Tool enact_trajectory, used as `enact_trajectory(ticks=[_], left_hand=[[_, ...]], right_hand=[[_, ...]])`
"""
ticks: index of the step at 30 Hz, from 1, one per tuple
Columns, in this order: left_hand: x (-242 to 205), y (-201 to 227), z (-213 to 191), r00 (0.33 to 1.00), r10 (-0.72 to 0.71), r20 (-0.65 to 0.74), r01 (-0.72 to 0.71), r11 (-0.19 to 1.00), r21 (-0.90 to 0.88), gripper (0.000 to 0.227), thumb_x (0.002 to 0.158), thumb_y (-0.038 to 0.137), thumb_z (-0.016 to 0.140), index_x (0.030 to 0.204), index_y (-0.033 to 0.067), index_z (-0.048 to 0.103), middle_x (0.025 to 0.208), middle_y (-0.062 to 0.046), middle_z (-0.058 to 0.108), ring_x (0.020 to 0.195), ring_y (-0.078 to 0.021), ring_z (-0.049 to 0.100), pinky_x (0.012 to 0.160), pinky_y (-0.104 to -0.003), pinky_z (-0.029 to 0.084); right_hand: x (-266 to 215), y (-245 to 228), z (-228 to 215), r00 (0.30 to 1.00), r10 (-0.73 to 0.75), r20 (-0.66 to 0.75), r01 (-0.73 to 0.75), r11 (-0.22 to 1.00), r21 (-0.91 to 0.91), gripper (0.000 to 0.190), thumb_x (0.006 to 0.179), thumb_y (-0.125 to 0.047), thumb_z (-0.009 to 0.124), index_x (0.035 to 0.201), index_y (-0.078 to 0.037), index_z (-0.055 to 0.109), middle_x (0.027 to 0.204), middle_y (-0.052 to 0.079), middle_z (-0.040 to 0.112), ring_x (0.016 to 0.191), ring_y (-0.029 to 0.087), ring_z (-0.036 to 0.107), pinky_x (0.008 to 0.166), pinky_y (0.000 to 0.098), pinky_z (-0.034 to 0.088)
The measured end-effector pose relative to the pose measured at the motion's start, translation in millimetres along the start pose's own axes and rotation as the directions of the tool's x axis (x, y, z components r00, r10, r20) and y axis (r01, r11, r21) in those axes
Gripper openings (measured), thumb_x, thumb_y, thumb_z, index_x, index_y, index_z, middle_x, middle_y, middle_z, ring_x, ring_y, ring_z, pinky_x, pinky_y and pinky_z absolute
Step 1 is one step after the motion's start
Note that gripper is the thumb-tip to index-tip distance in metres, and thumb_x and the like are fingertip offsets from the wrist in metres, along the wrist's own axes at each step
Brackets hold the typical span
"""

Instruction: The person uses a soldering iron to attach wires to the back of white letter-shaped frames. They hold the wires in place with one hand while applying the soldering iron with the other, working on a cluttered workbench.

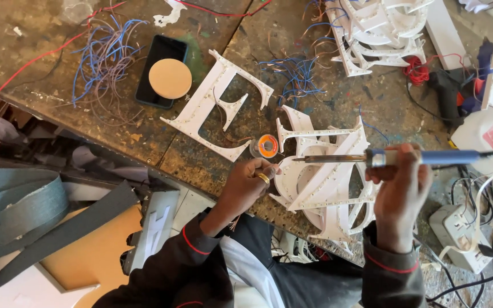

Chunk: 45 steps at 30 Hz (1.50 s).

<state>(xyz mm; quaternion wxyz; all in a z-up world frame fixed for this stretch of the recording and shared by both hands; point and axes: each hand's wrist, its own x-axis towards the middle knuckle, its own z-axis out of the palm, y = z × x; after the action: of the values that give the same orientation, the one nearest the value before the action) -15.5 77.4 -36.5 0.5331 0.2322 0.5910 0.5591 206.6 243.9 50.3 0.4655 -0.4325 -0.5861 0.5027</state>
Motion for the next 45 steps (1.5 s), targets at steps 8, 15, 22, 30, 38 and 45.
enact_trajectory(ticks=[8, 15, 22, 30, 38, 45], left_hand=[[4, -6, -3, 0.99, 0.13, 0.047, -0.111, 0.953, -0.283, 0.025, 0.114, 0.011, 0.066, 0.111, -0.0123, 0.074, 0.055, -0.001, 0.047, 0.047, 0.0008, 0.036, 0.048, -0.018, 0.027], [7, -9, -2, 0.989, 0.132, 0.067, -0.1, 0.931, -0.35, 0.025, 0.114, 0.009, 0.066, 0.111, -0.0154, 0.072, 0.054, 0.002, 0.043, 0.047, 0.0028, 0.033, 0.047, -0.016, 0.025], [14, -21, -1, 0.982, 0.164, 0.089, -0.124, 0.929, -0.349, 0.026, 0.115, 0.009, 0.066, 0.112, -0.0159, 0.072, 0.053, 0.002, 0.043, 0.045, 0.0028, 0.033, 0.046, -0.017, 0.024], [18, -26, -2, 0.979, 0.186, 0.088, -0.145, 0.926, -0.35, 0.025, 0.116, 0.008, 0.065, 0.115, -0.0155, 0.072, 0.052, 0.003, 0.043, 0.044, 0.0031, 0.033, 0.045, -0.017, 0.024], [18, -28, -2, 0.978, 0.195, 0.079, -0.155, 0.922, -0.355, 0.024, 0.115, 0.009, 0.066, 0.115, -0.0146, 0.072, 0.051, 0.002, 0.044, 0.043, 0.003, 0.034, 0.045, -0.017, 0.025], [14, -24, -2, 0.98, 0.187, 0.063, -0.156, 0.931, -0.33, 0.02, 0.114, 0.005, 0.064, 0.114, -0.0131, 0.073, 0.053, 0.002, 0.045, 0.044, 0.0017, 0.037, 0.046, -0.017, 0.026]], right_hand=[[29, 50, 7, 0.995, -0.068, 0.079, 0.066, 0.998, 0.021, 0.033, 0.124, -0.034, 0.057, 0.106, -0.007, 0.06, 0.07, 0.006, 0.054, 0.052, 0.011, 0.057, 0.053, 0.0281, 0.054], [34, 56, 6, 0.992, -0.069, 0.102, 0.066, 0.997, 0.032, 0.034, 0.125, -0.033, 0.056, 0.106, -0.005, 0.06, 0.065, 0.006, 0.049, 0.049, 0.011, 0.052, 0.054, 0.03, 0.054], [33, 59, 3, 0.992, -0.077, 0.104, 0.078, 0.997, -0.008, 0.036, 0.125, -0.036, 0.057, 0.107, -0.005, 0.061, 0.06, 0.005, 0.047, 0.051, 0.013, 0.055, 0.054, 0.0303, 0.054], [31, 56, 4, 0.991, -0.087, 0.104, 0.087, 0.996, 0.0, 0.036, 0.125, -0.035, 0.055, 0.107, -0.004, 0.06, 0.058, 0.007, 0.044, 0.052, 0.014, 0.055, 0.055, 0.0297, 0.053], [32, 58, 5, 0.992, -0.079, 0.095, 0.082, 0.996, -0.029, 0.035, 0.125, -0.036, 0.056, 0.108, -0.006, 0.06, 0.067, 0.008, 0.053, 0.053, 0.013, 0.058, 0.053, 0.0289, 0.054], [25, 49, 8, 0.995, -0.077, 0.07, 0.078, 0.997, -0.009, 0.031, 0.124, -0.03, 0.055, 0.106, -0.005, 0.058, 0.062, 0.007, 0.046, 0.053, 0.014, 0.057, 0.054, 0.0285, 0.053]])
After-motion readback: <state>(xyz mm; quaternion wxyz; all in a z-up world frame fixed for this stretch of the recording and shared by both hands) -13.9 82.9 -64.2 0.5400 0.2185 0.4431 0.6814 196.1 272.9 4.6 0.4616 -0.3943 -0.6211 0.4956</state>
